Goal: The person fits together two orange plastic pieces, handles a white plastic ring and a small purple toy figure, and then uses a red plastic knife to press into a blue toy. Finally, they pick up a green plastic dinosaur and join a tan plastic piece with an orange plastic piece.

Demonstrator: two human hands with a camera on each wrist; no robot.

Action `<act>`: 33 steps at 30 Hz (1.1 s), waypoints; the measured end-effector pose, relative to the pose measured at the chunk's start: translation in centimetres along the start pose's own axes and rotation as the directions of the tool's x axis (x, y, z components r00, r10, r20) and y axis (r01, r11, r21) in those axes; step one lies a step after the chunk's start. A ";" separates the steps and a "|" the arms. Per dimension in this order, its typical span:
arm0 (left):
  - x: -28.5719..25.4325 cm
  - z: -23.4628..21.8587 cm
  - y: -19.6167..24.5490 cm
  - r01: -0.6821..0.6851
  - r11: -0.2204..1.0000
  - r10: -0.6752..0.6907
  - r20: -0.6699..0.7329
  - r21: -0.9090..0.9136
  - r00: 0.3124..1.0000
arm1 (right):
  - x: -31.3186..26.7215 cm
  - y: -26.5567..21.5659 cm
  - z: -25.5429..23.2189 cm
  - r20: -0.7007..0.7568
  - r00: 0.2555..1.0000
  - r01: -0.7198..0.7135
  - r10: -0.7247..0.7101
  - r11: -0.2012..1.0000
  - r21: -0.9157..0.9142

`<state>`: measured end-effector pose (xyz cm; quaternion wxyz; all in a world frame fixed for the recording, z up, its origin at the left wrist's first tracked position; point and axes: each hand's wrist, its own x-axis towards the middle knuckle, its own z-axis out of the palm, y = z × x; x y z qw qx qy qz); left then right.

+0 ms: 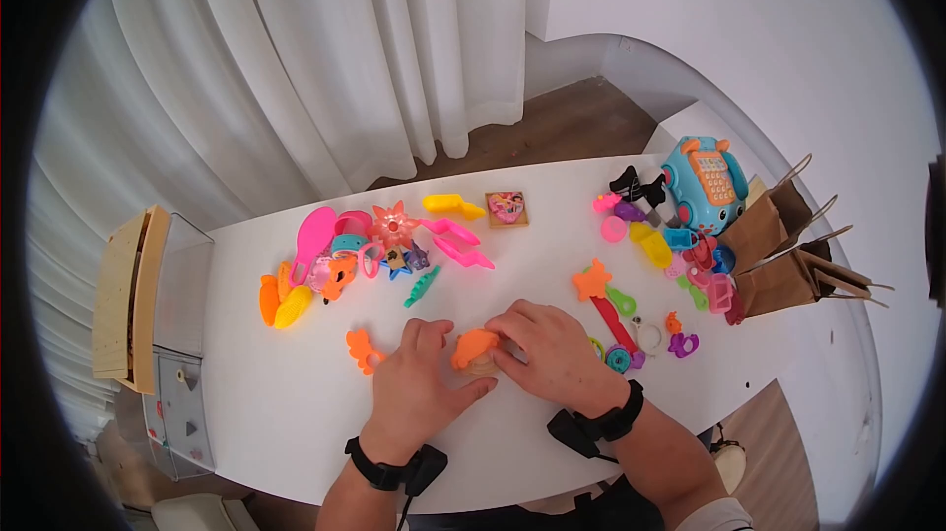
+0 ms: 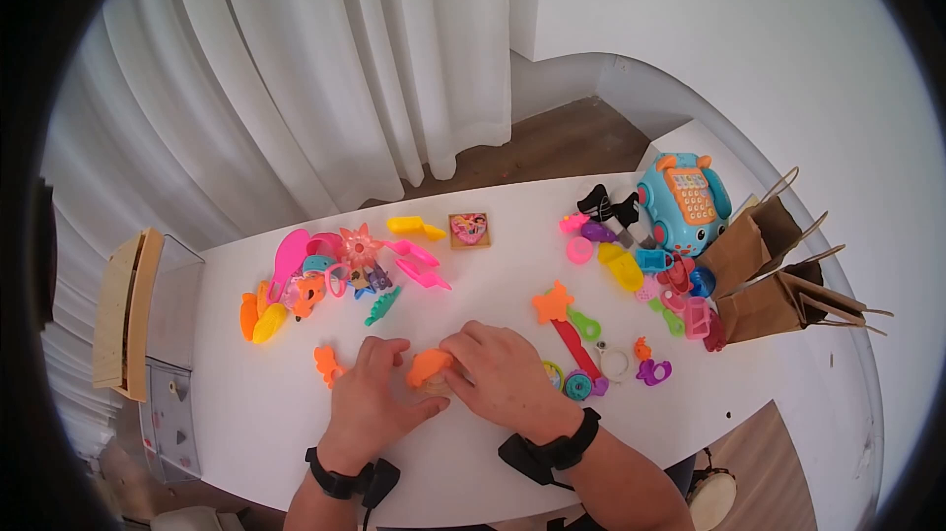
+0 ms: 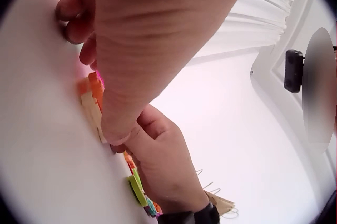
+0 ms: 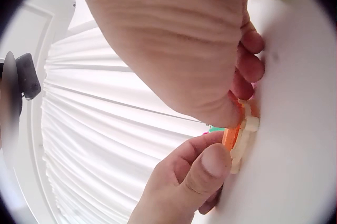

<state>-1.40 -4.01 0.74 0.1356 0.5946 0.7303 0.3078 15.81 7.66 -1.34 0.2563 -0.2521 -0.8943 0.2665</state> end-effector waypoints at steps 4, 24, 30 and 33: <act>-0.1 0.2 -0.6 0.024 0.999 -0.026 0.058 0.028 0.998 | 0.0 0.3 0.0 0.004 1.000 -0.005 0.005 1.000 0.007; 0.3 0.0 -0.8 -0.006 0.999 0.007 0.043 -0.040 0.999 | -0.4 0.9 -1.8 0.019 0.996 -0.085 0.085 0.996 0.039; 0.3 0.6 -1.0 -0.018 0.999 0.018 0.007 -0.032 1.000 | -0.3 0.9 -1.1 -0.035 0.999 -0.017 0.018 1.000 0.020; 0.3 0.8 -1.1 -0.026 0.999 0.026 -0.020 -0.046 0.999 | -0.4 0.6 -1.2 -0.018 0.999 -0.036 0.037 0.999 0.022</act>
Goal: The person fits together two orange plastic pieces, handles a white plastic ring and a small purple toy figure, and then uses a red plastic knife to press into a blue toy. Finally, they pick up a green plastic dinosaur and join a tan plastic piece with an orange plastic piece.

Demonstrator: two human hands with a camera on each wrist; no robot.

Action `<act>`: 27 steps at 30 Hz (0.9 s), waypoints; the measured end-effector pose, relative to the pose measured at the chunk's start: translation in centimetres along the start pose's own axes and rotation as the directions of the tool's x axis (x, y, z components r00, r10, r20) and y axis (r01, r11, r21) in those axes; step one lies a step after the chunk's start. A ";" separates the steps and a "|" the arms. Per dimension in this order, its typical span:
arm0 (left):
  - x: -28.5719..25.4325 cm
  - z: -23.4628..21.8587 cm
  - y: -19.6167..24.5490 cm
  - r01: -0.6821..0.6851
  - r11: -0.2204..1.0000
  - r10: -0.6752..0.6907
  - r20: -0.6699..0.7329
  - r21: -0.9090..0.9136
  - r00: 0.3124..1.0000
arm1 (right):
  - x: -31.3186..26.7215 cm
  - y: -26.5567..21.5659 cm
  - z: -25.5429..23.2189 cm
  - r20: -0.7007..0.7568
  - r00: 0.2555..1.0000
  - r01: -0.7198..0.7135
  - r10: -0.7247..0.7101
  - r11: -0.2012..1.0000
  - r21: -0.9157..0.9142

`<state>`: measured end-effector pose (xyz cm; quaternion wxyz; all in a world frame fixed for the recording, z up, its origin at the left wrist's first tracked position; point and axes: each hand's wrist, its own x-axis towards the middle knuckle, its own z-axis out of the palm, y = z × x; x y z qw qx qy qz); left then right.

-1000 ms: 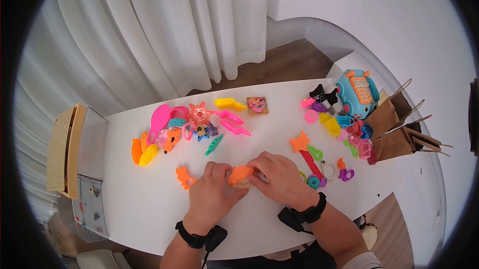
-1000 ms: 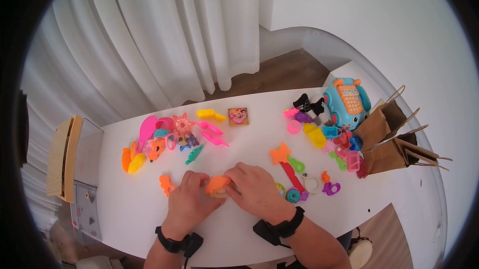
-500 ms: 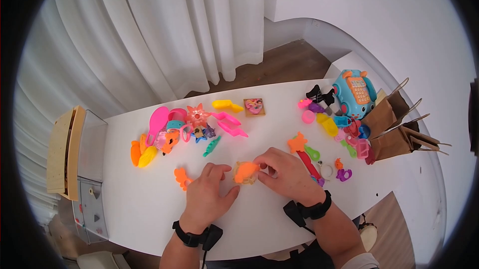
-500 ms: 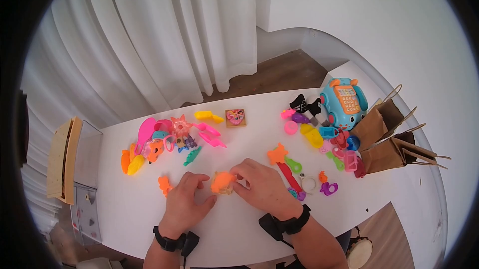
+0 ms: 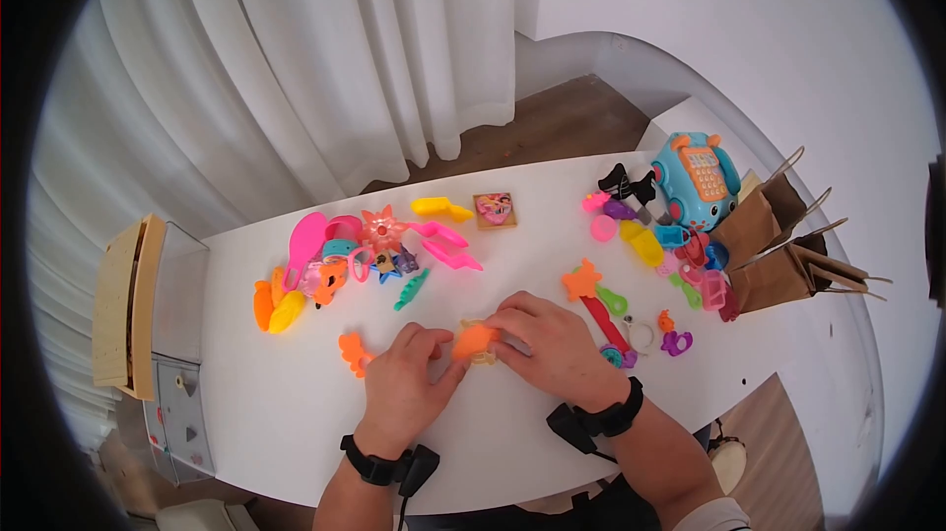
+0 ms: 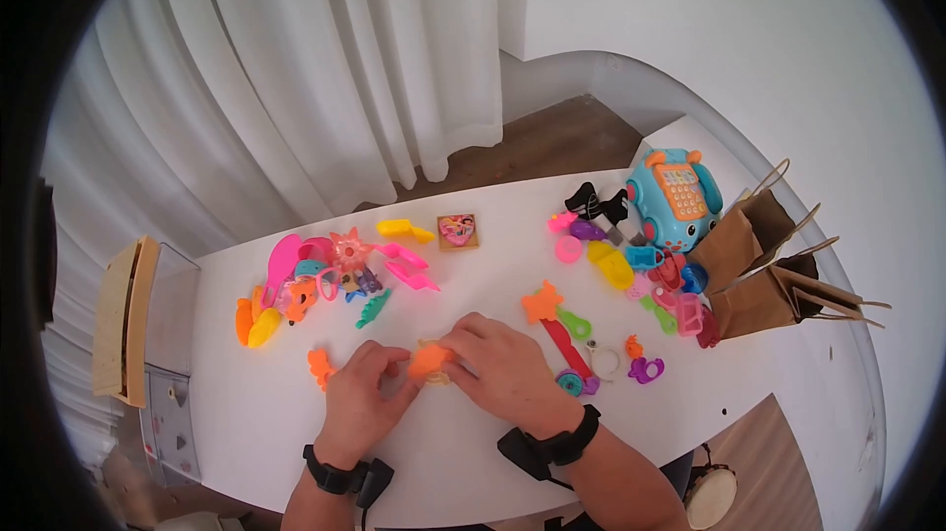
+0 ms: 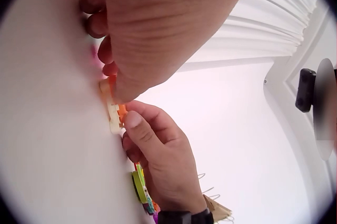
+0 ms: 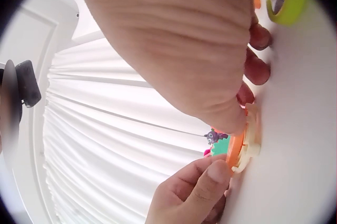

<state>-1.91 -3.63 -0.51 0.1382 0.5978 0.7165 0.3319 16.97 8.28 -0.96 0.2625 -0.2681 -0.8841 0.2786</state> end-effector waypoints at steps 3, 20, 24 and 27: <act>0.0 0.2 -0.2 0.002 1.000 -0.003 -0.019 -0.025 1.000 | -0.1 -0.1 0.0 0.017 0.999 -0.036 0.036 0.999 -0.001; 0.0 0.7 0.1 0.076 0.996 -0.080 -0.076 -0.056 0.994 | 0.1 -0.8 0.3 0.056 0.979 -0.189 0.197 0.974 -0.126; 0.0 0.7 0.2 0.154 0.987 -0.156 -0.062 -0.041 0.986 | 0.0 -0.6 0.6 0.028 0.984 -0.170 0.175 0.977 -0.127; 0.0 0.7 0.1 0.191 0.981 -0.193 -0.060 -0.036 0.979 | 0.0 -0.8 0.4 0.046 0.980 -0.185 0.192 0.974 -0.134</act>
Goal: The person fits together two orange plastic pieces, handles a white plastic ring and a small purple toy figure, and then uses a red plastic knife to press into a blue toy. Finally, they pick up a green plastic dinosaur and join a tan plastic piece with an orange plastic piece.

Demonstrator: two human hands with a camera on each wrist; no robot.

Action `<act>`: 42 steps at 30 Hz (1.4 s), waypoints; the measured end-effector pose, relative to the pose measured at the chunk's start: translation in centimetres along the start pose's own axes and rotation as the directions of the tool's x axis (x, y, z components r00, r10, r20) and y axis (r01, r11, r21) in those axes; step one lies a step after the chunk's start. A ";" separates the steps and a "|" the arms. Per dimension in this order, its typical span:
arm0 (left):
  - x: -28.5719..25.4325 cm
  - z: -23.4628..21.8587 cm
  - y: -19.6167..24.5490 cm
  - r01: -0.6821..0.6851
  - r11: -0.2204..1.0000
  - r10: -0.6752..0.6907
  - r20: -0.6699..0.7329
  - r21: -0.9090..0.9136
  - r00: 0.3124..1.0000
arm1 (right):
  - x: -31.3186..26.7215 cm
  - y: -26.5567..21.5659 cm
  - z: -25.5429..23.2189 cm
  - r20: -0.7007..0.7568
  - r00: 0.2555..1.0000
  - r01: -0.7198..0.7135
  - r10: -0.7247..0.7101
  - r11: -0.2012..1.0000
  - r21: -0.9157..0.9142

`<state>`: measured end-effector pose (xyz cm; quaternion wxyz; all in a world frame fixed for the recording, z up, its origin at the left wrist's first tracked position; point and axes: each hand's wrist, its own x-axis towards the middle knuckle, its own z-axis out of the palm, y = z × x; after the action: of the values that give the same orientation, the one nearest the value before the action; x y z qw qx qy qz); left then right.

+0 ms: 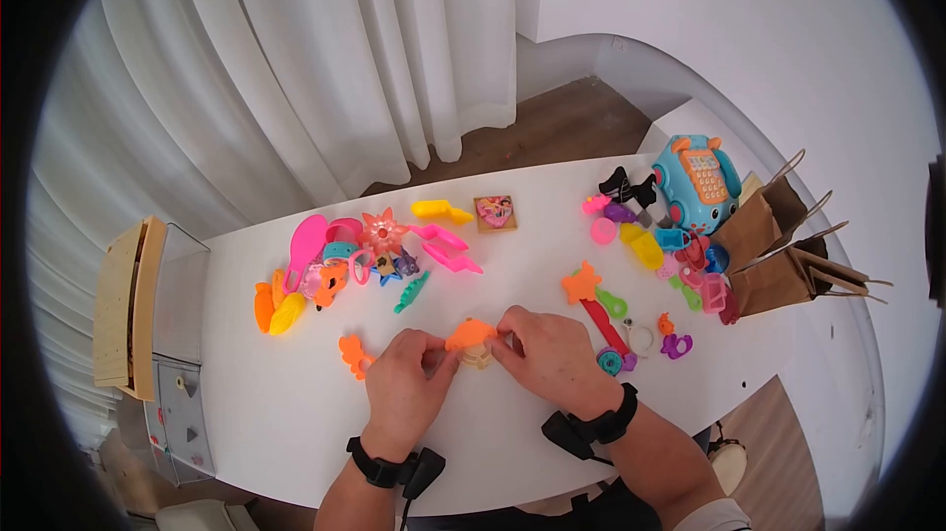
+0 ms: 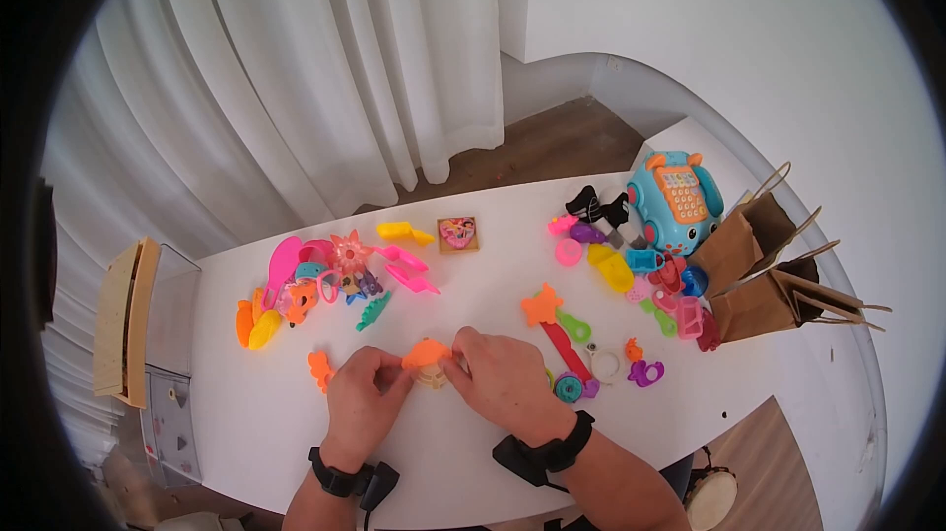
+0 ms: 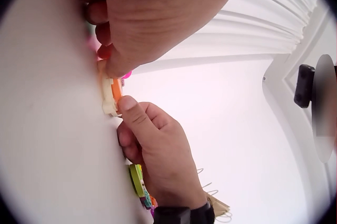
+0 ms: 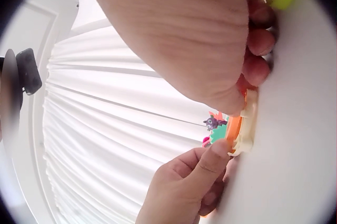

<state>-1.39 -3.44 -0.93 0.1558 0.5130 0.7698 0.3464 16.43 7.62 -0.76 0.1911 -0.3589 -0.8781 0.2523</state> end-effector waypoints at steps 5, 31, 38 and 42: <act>0.1 -0.2 0.3 0.054 0.997 -0.053 0.021 -0.048 0.998 | 0.0 -0.1 -0.1 -0.001 1.000 0.007 -0.007 1.000 0.006; 0.0 -1.7 0.5 -0.042 0.999 0.039 0.167 0.019 0.985 | 0.0 0.3 -0.6 -0.076 0.997 0.030 -0.017 0.984 0.175; -0.4 -1.5 1.2 -0.060 0.998 0.059 0.110 -0.002 0.992 | 0.1 0.7 -0.2 -0.094 0.996 0.026 -0.010 0.986 0.163; -1.5 -1.2 2.3 -0.290 0.956 0.288 0.064 0.035 0.956 | 0.0 0.7 -0.2 -0.119 0.993 0.014 0.006 0.986 0.164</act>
<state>0.08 -4.66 1.38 0.1144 0.6333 0.6891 0.3332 16.89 8.13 -1.06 0.2724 -0.3544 -0.8421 0.3017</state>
